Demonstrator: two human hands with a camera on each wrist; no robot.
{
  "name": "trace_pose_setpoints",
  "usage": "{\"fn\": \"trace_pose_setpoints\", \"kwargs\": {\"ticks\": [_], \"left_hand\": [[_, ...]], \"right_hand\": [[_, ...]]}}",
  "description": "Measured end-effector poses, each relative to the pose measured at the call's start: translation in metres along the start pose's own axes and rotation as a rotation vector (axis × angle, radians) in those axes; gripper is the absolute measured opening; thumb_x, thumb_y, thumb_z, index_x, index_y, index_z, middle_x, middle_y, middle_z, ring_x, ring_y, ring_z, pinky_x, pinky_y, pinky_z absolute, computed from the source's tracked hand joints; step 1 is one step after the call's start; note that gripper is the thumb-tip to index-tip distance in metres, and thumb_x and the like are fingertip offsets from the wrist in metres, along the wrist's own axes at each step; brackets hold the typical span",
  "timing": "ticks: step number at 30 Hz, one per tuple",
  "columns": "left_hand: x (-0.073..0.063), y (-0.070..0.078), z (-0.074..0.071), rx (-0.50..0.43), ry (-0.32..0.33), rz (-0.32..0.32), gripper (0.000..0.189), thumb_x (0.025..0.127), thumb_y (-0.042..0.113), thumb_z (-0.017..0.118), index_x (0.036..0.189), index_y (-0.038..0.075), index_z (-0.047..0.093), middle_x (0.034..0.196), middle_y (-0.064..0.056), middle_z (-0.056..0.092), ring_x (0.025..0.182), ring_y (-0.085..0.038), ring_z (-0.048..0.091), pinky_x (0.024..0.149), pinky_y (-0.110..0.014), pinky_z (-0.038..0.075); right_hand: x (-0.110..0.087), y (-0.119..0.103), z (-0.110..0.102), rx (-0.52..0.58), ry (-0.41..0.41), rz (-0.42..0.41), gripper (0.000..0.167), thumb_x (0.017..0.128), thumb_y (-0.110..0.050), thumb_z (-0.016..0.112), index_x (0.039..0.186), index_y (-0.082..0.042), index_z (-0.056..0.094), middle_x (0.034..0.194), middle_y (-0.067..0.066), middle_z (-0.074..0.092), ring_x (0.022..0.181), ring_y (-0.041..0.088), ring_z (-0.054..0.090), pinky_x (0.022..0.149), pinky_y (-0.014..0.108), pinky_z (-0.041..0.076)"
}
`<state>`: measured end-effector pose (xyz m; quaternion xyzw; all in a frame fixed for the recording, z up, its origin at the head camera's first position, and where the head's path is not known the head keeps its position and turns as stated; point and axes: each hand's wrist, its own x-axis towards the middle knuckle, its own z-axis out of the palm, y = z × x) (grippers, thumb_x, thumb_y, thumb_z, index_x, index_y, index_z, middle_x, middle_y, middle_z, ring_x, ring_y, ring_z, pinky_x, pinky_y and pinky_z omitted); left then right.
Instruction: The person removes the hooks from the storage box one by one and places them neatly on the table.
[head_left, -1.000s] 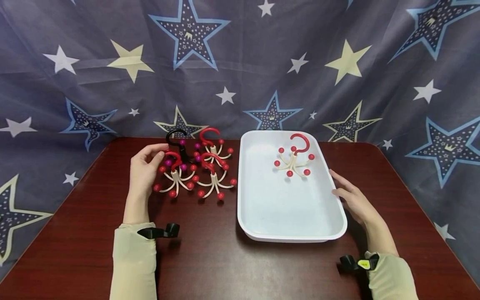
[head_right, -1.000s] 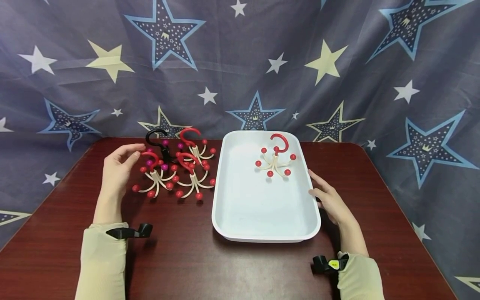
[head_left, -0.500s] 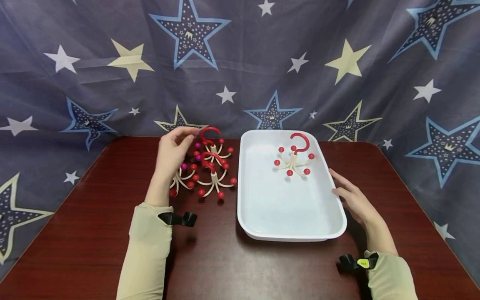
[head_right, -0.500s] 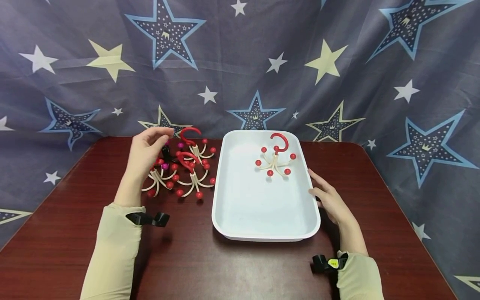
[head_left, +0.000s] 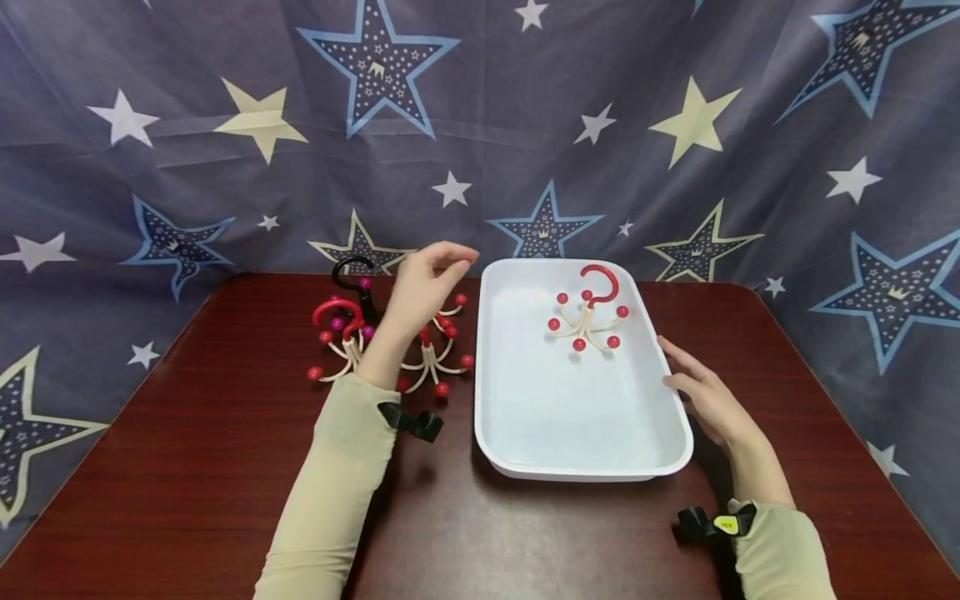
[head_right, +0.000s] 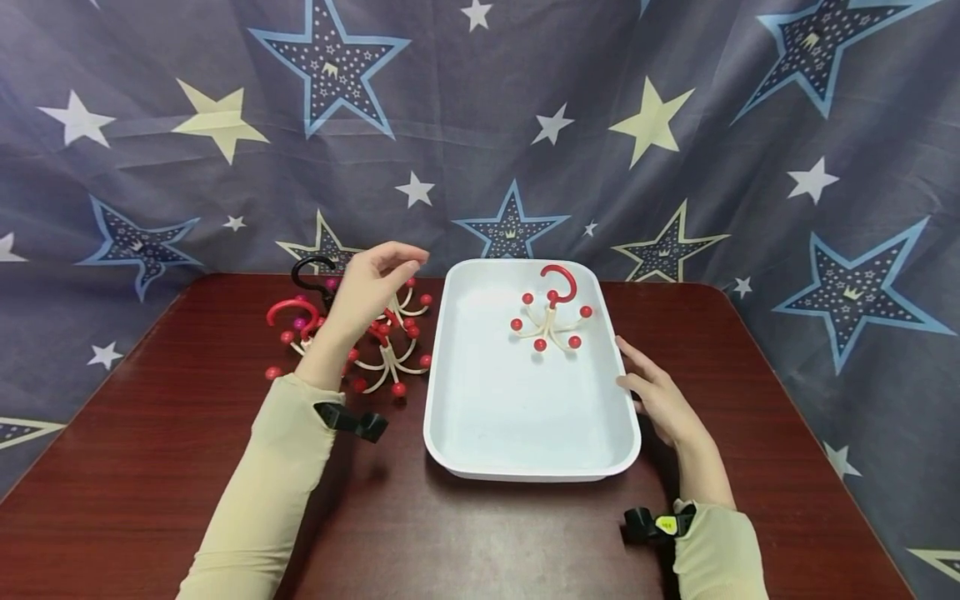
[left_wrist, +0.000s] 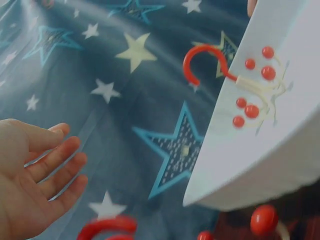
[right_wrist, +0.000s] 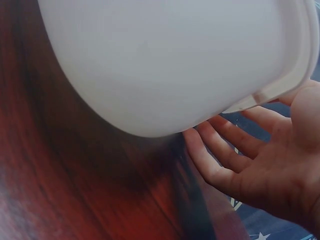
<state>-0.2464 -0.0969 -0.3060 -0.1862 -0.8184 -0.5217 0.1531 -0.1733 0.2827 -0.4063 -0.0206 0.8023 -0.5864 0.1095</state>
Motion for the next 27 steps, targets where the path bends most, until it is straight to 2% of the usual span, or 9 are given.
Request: {"fn": "trace_pose_setpoints", "kwargs": {"ticks": [8, 13, 19, 23, 27], "left_hand": [[0.018, 0.018, 0.031, 0.085, -0.086, 0.007, 0.017, 0.088, 0.014, 0.06, 0.102, 0.01, 0.068, 0.1, -0.004, 0.068, 0.086, -0.014, 0.063, 0.077, -0.028, 0.049], [0.026, 0.021, 0.05, 0.09, -0.147, 0.007, 0.019, 0.088, 0.015, 0.059, 0.105, 0.011, 0.067, 0.102, -0.002, 0.067, 0.089, -0.012, 0.061, 0.078, -0.025, 0.048], [0.035, 0.025, 0.073, 0.101, -0.217, -0.017, 0.021, 0.089, 0.018, 0.059, 0.107, 0.012, 0.066, 0.105, 0.0, 0.066, 0.092, -0.011, 0.06, 0.078, -0.022, 0.048], [0.04, 0.028, 0.087, 0.096, -0.243, -0.033, 0.02, 0.089, 0.017, 0.059, 0.106, 0.013, 0.066, 0.106, 0.0, 0.066, 0.094, -0.012, 0.06, 0.078, -0.021, 0.048], [0.046, 0.029, 0.1, 0.101, -0.255, -0.021, 0.019, 0.088, 0.015, 0.059, 0.105, 0.011, 0.066, 0.106, -0.001, 0.066, 0.092, -0.013, 0.06, 0.077, -0.019, 0.048]], "right_hand": [[0.0, -0.001, -0.001, -0.006, 0.0, 0.001, 0.058, 0.094, -0.018, 0.043, 0.146, -0.018, 0.017, 0.143, 0.022, 0.025, 0.097, 0.008, 0.051, 0.08, 0.036, 0.048], [0.0, -0.001, -0.001, -0.026, 0.004, 0.008, 0.058, 0.093, -0.018, 0.042, 0.146, -0.019, 0.017, 0.142, 0.022, 0.026, 0.1, 0.013, 0.05, 0.083, 0.041, 0.047], [0.003, 0.0, 0.0, -0.036, 0.002, 0.013, 0.059, 0.093, -0.017, 0.042, 0.146, -0.019, 0.017, 0.143, 0.023, 0.025, 0.101, 0.013, 0.05, 0.086, 0.047, 0.046], [0.003, 0.0, 0.0, -0.037, 0.004, 0.023, 0.058, 0.093, -0.018, 0.042, 0.146, -0.02, 0.017, 0.144, 0.022, 0.025, 0.101, 0.012, 0.05, 0.087, 0.048, 0.046], [0.002, -0.001, 0.0, -0.038, 0.006, 0.021, 0.058, 0.093, -0.019, 0.043, 0.146, -0.02, 0.017, 0.143, 0.022, 0.025, 0.099, 0.011, 0.051, 0.085, 0.045, 0.047]]}}
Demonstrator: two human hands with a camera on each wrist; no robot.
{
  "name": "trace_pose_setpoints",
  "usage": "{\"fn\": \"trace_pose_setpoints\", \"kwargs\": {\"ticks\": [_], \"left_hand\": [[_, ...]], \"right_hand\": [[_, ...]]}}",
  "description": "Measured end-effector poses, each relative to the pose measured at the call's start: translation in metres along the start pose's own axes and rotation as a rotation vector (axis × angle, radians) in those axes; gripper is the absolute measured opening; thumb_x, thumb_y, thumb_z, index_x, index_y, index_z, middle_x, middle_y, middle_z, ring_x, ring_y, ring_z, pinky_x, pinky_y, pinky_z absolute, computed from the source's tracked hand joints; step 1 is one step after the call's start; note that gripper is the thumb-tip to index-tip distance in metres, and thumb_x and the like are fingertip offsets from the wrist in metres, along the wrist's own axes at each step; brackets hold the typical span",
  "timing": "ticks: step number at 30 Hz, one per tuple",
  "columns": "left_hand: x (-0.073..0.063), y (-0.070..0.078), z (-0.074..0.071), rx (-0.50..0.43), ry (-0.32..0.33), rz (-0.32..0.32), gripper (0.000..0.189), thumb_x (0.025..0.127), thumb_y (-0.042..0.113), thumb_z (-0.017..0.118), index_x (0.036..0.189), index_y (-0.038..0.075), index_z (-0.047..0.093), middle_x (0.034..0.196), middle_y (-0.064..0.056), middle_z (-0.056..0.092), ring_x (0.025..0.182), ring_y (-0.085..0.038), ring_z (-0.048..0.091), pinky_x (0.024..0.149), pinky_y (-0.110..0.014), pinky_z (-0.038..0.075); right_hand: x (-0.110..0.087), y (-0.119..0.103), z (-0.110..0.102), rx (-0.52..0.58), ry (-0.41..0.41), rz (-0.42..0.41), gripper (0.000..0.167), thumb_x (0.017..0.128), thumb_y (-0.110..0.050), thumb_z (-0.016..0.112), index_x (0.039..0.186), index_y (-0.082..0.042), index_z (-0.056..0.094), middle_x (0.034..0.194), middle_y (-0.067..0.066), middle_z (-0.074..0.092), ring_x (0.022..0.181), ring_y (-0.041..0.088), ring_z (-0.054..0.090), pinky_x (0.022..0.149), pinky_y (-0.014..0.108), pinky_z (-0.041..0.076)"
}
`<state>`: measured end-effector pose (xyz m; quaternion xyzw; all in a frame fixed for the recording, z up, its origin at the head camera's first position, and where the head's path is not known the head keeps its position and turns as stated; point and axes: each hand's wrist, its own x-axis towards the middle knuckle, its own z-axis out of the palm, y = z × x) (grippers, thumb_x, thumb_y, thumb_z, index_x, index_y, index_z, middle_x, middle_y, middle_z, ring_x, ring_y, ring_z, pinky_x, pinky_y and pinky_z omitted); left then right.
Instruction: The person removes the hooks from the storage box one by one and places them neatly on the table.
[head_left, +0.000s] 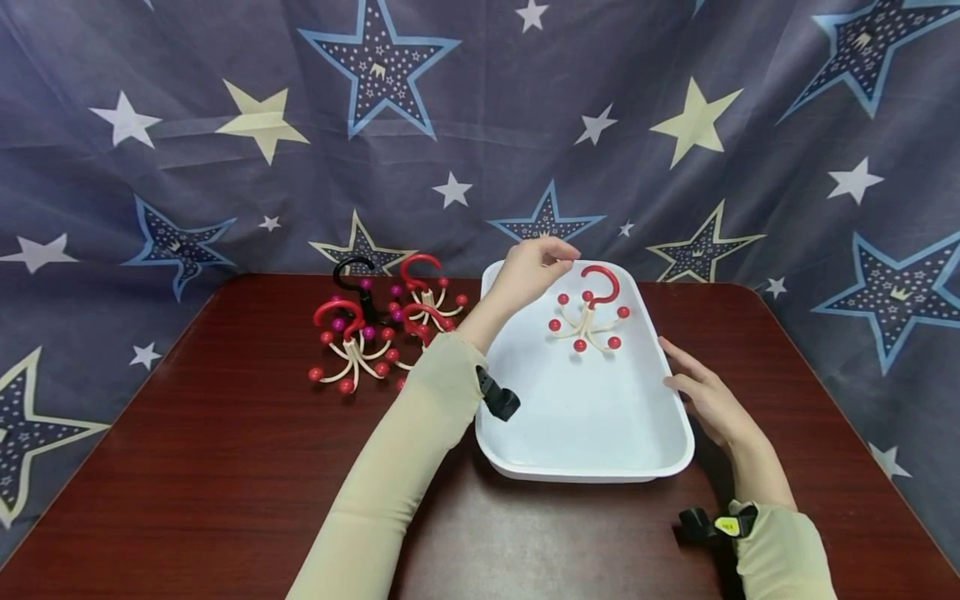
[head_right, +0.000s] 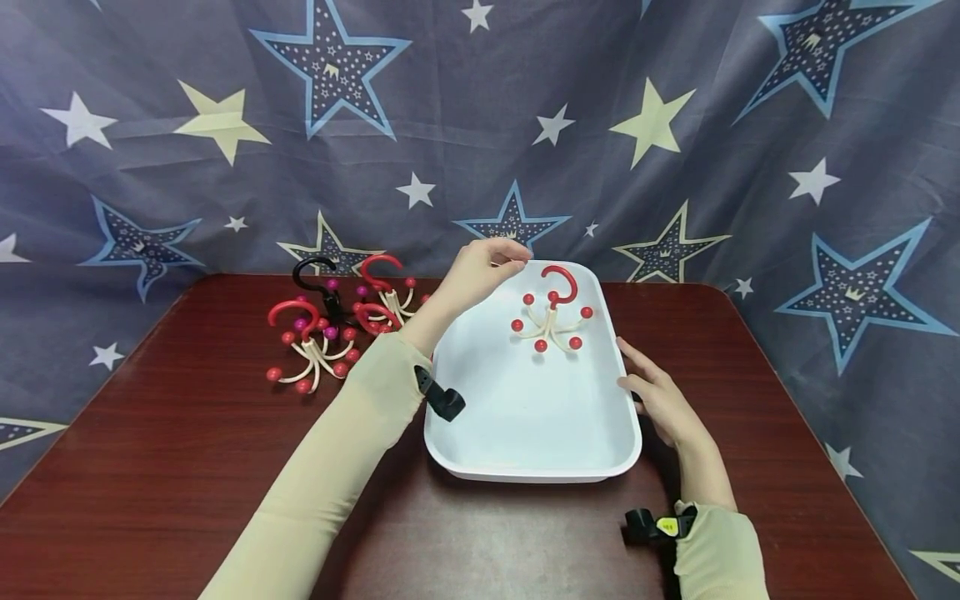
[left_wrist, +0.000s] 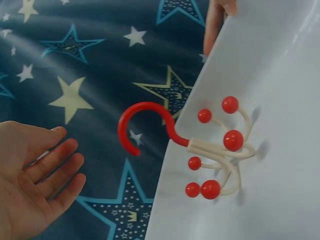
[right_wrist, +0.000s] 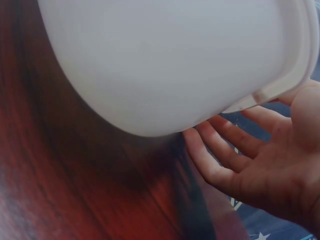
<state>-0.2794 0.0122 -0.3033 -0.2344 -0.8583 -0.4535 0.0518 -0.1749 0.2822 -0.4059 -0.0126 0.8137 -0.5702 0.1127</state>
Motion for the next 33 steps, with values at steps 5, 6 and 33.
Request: {"fn": "trace_pose_setpoints", "kwargs": {"ticks": [5, 6, 33], "left_hand": [[0.01, -0.001, 0.015, 0.031, -0.039, -0.024, 0.022, 0.089, 0.015, 0.057, 0.109, 0.011, 0.064, 0.109, -0.001, 0.065, 0.096, -0.012, 0.06, 0.078, -0.02, 0.047], [0.012, -0.002, 0.018, 0.04, -0.048, -0.029, 0.023, 0.089, 0.015, 0.057, 0.111, 0.011, 0.064, 0.111, -0.001, 0.065, 0.098, -0.012, 0.059, 0.079, -0.02, 0.047], [0.027, -0.001, 0.058, 0.308, -0.08, 0.009, 0.028, 0.086, 0.017, 0.06, 0.114, 0.013, 0.064, 0.11, -0.003, 0.06, 0.107, -0.016, 0.054, 0.094, -0.024, 0.039]], "right_hand": [[-0.001, 0.0, 0.0, 0.004, 0.002, -0.003, 0.059, 0.093, -0.017, 0.043, 0.146, -0.019, 0.017, 0.142, 0.023, 0.026, 0.098, 0.009, 0.051, 0.083, 0.041, 0.047], [-0.001, 0.0, 0.0, 0.003, 0.003, -0.003, 0.059, 0.093, -0.017, 0.043, 0.146, -0.018, 0.017, 0.142, 0.023, 0.026, 0.098, 0.01, 0.051, 0.082, 0.041, 0.047], [0.0, 0.001, 0.0, 0.021, 0.002, -0.008, 0.059, 0.093, -0.016, 0.043, 0.146, -0.018, 0.017, 0.144, 0.022, 0.023, 0.096, 0.005, 0.051, 0.082, 0.038, 0.047]]}}
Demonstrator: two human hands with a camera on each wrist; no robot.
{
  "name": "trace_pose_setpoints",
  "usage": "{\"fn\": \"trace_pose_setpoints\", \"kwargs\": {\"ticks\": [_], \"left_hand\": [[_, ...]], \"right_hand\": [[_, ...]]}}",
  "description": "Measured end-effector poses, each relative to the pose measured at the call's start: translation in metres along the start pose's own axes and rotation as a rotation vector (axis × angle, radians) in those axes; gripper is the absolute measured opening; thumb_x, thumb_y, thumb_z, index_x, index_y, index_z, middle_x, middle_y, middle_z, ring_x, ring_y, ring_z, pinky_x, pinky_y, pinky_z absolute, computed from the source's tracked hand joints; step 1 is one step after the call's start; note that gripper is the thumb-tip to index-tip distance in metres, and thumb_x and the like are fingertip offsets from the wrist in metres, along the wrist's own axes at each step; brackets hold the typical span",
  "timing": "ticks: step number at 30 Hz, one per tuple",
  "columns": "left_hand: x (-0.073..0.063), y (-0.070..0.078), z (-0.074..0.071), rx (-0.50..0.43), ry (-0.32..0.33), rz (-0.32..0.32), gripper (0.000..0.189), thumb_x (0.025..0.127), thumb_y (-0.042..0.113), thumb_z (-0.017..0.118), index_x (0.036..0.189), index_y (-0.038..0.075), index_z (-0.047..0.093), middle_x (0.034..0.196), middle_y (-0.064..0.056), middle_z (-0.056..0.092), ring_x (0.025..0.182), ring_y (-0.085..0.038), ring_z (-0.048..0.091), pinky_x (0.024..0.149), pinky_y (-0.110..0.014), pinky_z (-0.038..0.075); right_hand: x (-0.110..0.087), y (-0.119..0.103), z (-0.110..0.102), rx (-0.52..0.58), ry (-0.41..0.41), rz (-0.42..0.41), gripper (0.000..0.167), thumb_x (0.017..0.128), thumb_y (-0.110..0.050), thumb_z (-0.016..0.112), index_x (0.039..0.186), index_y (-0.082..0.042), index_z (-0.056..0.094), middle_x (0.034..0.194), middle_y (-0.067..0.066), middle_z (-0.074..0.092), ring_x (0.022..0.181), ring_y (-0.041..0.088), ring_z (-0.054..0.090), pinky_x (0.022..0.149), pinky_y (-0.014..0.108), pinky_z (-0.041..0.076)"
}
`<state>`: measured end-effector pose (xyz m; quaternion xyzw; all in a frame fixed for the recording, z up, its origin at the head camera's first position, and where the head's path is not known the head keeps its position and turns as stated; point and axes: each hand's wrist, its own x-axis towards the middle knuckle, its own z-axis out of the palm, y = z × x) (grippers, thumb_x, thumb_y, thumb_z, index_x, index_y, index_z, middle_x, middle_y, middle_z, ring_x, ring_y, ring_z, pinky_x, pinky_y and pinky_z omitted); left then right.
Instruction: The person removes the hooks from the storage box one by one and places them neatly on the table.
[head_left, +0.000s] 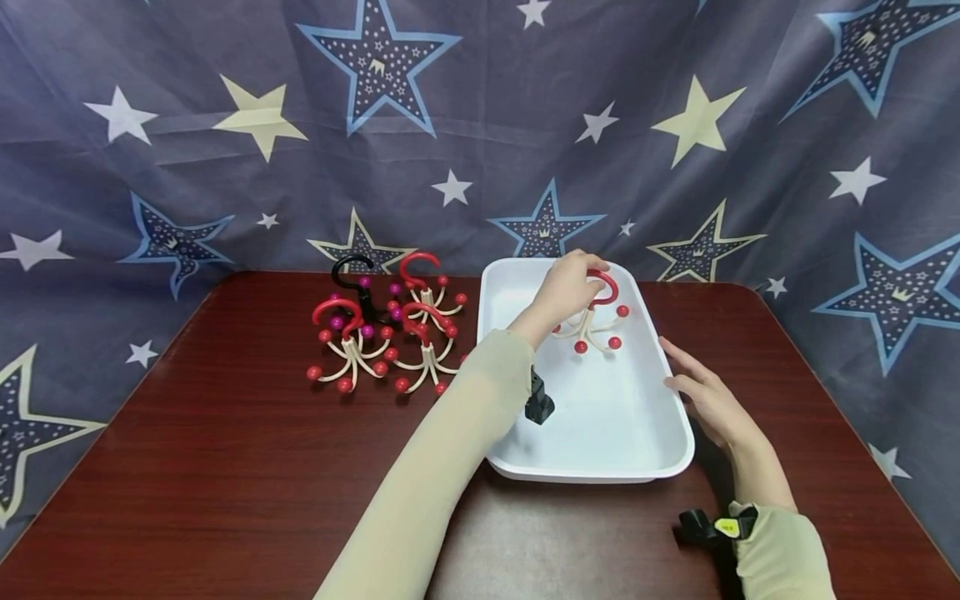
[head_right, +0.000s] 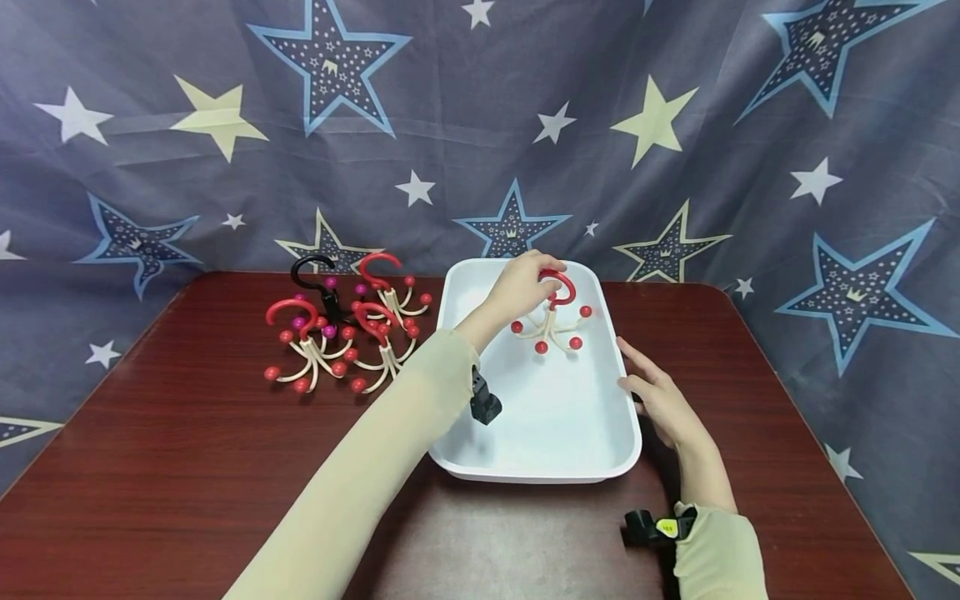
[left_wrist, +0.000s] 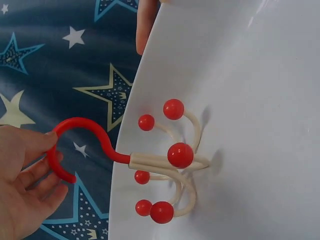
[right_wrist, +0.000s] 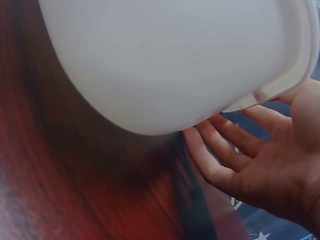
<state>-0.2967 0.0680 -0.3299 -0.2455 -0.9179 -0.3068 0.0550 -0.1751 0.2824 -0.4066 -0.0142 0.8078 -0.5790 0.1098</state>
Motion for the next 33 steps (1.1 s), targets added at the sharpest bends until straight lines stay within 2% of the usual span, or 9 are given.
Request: {"fn": "trace_pose_setpoints", "kwargs": {"ticks": [7, 18, 26, 33], "left_hand": [[-0.005, 0.001, 0.001, -0.031, 0.059, -0.033, 0.019, 0.088, 0.014, 0.059, 0.104, 0.013, 0.069, 0.095, -0.002, 0.061, 0.091, -0.014, 0.056, 0.082, -0.023, 0.043], [-0.008, 0.001, -0.001, -0.04, 0.075, -0.022, 0.018, 0.089, 0.016, 0.057, 0.103, 0.015, 0.069, 0.097, 0.0, 0.064, 0.09, -0.011, 0.057, 0.078, -0.02, 0.044], [-0.018, 0.008, -0.017, -0.071, 0.09, 0.025, 0.019, 0.089, 0.019, 0.057, 0.104, 0.016, 0.068, 0.099, 0.002, 0.065, 0.086, -0.01, 0.056, 0.076, -0.019, 0.044], [-0.03, 0.013, -0.037, -0.142, 0.104, 0.034, 0.017, 0.089, 0.019, 0.058, 0.102, 0.017, 0.069, 0.097, 0.004, 0.065, 0.084, -0.007, 0.056, 0.073, -0.017, 0.043]], "right_hand": [[-0.001, 0.0, 0.0, 0.014, -0.004, -0.005, 0.06, 0.093, -0.014, 0.043, 0.146, -0.017, 0.016, 0.143, 0.022, 0.025, 0.095, 0.003, 0.051, 0.08, 0.035, 0.047], [0.0, 0.001, -0.001, 0.018, -0.01, -0.014, 0.06, 0.093, -0.013, 0.042, 0.146, -0.017, 0.015, 0.142, 0.023, 0.025, 0.095, 0.003, 0.05, 0.079, 0.035, 0.047], [0.0, 0.001, 0.001, 0.01, -0.011, -0.011, 0.06, 0.093, -0.015, 0.042, 0.146, -0.018, 0.015, 0.145, 0.021, 0.022, 0.098, 0.006, 0.049, 0.081, 0.037, 0.047], [-0.001, 0.001, 0.001, -0.005, -0.004, -0.021, 0.059, 0.094, -0.016, 0.042, 0.146, -0.017, 0.015, 0.141, 0.023, 0.025, 0.094, 0.003, 0.051, 0.079, 0.039, 0.047]]}}
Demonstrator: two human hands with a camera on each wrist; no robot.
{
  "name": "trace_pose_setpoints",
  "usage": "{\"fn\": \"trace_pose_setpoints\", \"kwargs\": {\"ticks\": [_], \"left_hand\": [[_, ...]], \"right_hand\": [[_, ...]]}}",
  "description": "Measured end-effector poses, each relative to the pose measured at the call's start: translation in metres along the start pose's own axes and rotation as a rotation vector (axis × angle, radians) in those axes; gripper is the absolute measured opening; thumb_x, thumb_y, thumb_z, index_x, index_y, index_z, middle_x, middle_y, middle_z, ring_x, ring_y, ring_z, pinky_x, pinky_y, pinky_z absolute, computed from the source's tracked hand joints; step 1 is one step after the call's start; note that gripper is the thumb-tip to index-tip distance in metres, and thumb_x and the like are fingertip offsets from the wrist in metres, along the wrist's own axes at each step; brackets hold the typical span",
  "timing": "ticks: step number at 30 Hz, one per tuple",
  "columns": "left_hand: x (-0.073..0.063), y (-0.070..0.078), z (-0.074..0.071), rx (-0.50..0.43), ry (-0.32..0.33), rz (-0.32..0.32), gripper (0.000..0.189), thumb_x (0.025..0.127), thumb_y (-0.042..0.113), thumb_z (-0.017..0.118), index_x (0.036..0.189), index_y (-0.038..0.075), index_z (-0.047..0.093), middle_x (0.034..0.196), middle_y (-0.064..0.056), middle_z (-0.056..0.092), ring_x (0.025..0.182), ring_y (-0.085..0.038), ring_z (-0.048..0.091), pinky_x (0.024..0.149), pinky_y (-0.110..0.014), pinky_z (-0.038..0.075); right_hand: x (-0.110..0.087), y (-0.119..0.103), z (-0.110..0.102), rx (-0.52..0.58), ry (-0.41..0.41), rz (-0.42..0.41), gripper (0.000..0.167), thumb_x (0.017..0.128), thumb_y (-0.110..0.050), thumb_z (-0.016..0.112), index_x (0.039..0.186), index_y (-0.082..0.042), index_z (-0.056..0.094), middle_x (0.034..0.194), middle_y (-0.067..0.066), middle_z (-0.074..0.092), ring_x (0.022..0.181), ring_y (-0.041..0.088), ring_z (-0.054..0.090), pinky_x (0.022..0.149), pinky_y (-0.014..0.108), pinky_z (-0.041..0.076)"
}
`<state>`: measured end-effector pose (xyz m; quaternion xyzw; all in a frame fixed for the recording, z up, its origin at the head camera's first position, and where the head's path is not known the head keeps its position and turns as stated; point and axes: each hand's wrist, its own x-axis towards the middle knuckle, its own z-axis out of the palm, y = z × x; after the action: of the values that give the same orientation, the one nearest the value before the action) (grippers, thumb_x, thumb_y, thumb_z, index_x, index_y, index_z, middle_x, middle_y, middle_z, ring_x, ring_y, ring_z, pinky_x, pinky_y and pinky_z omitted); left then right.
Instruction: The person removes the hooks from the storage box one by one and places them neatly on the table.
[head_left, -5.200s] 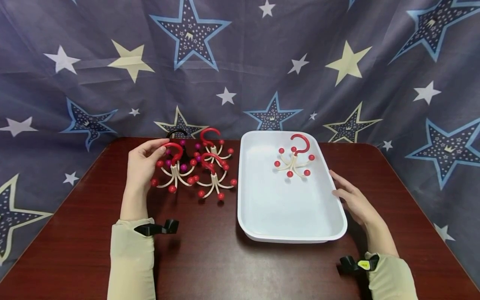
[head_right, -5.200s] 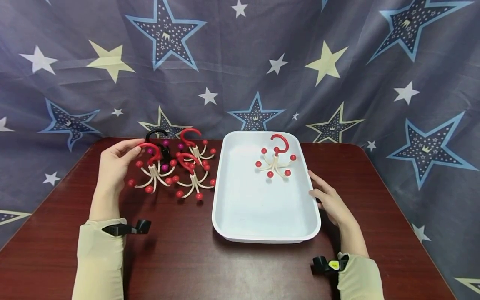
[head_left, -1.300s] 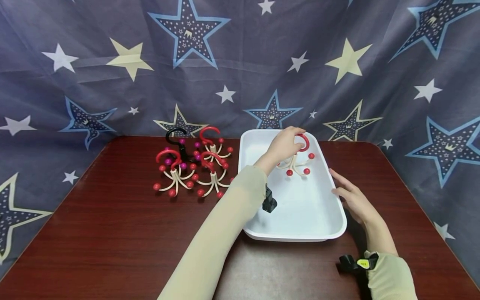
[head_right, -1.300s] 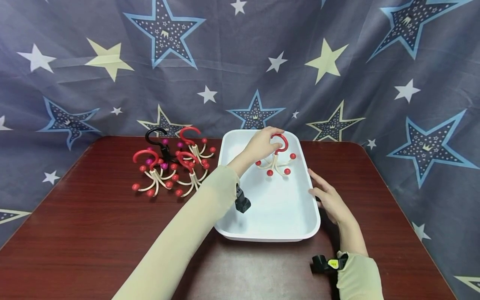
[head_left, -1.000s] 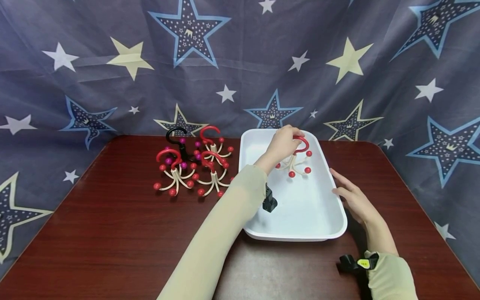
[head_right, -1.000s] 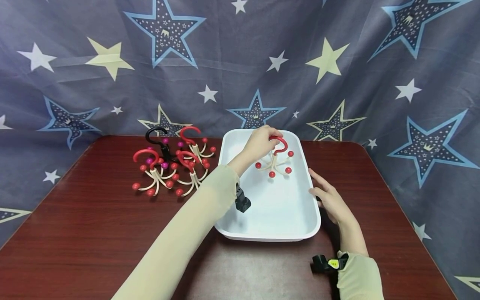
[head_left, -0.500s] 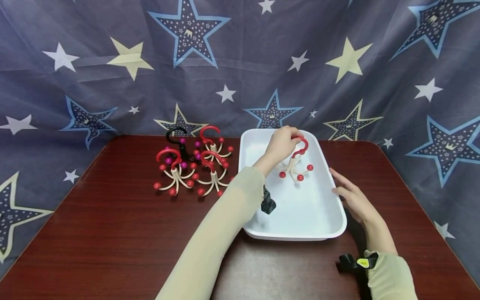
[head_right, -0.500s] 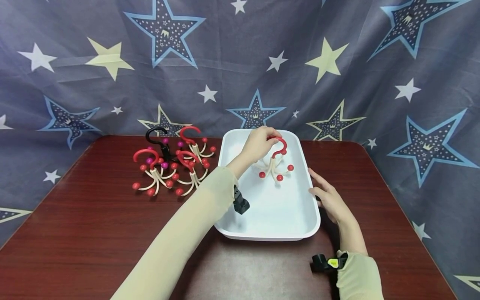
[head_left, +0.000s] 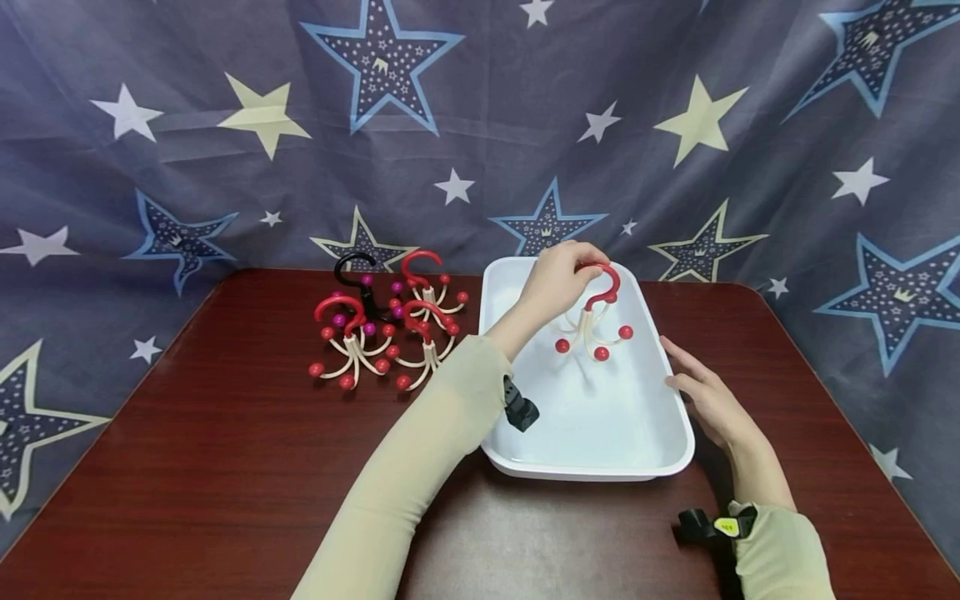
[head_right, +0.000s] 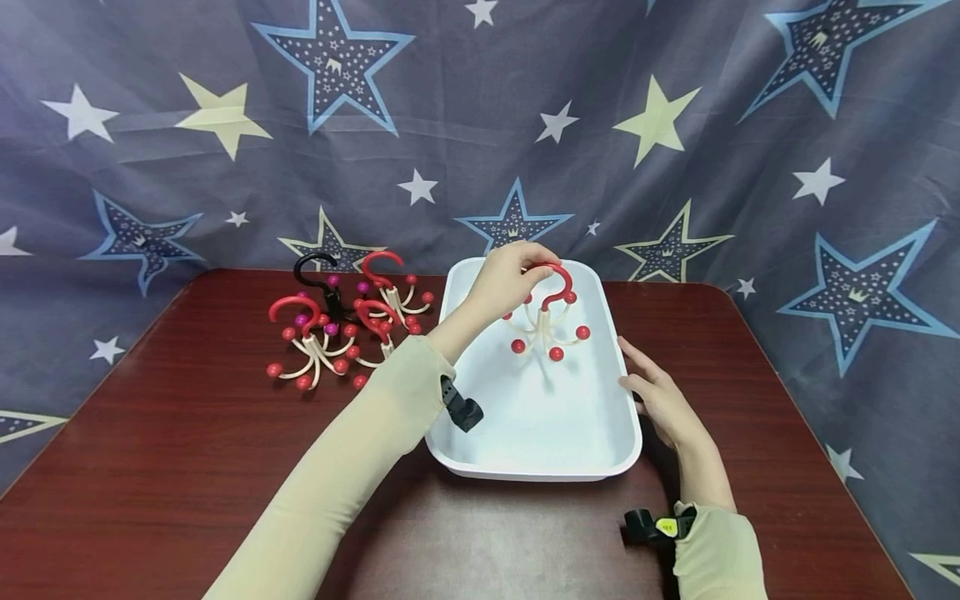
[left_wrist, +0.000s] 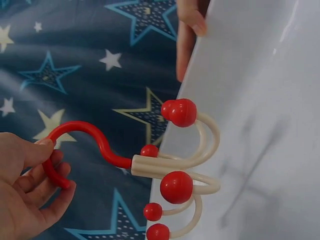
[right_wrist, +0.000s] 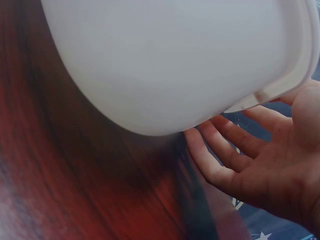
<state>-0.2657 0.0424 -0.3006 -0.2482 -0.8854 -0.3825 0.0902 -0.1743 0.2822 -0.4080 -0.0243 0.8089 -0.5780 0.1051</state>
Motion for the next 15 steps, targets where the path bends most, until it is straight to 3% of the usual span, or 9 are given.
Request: {"fn": "trace_pose_setpoints", "kwargs": {"ticks": [4, 10, 15], "left_hand": [[-0.007, 0.002, -0.011, -0.031, 0.031, 0.029, 0.016, 0.088, 0.02, 0.059, 0.101, 0.018, 0.069, 0.097, 0.005, 0.067, 0.08, -0.006, 0.057, 0.071, -0.015, 0.043], [-0.022, 0.003, -0.027, -0.116, 0.042, 0.052, 0.016, 0.088, 0.018, 0.06, 0.101, 0.017, 0.069, 0.096, 0.003, 0.065, 0.061, -0.009, 0.056, 0.056, -0.018, 0.045], [-0.034, 0.002, -0.037, -0.095, 0.062, 0.096, 0.017, 0.087, 0.018, 0.062, 0.102, 0.016, 0.069, 0.096, 0.003, 0.065, 0.072, -0.007, 0.056, 0.065, -0.017, 0.045]], "right_hand": [[0.0, 0.0, 0.0, -0.003, -0.001, 0.0, 0.059, 0.094, -0.017, 0.042, 0.146, -0.017, 0.015, 0.141, 0.023, 0.026, 0.094, 0.002, 0.051, 0.079, 0.039, 0.047], [0.0, -0.001, -0.001, 0.005, -0.008, -0.002, 0.059, 0.094, -0.016, 0.042, 0.146, -0.017, 0.014, 0.142, 0.023, 0.025, 0.093, 0.001, 0.051, 0.079, 0.037, 0.047], [-0.002, -0.002, -0.001, -0.002, -0.005, 0.008, 0.059, 0.094, -0.017, 0.042, 0.146, -0.018, 0.014, 0.144, 0.023, 0.023, 0.093, -0.001, 0.051, 0.08, 0.038, 0.047]]}}
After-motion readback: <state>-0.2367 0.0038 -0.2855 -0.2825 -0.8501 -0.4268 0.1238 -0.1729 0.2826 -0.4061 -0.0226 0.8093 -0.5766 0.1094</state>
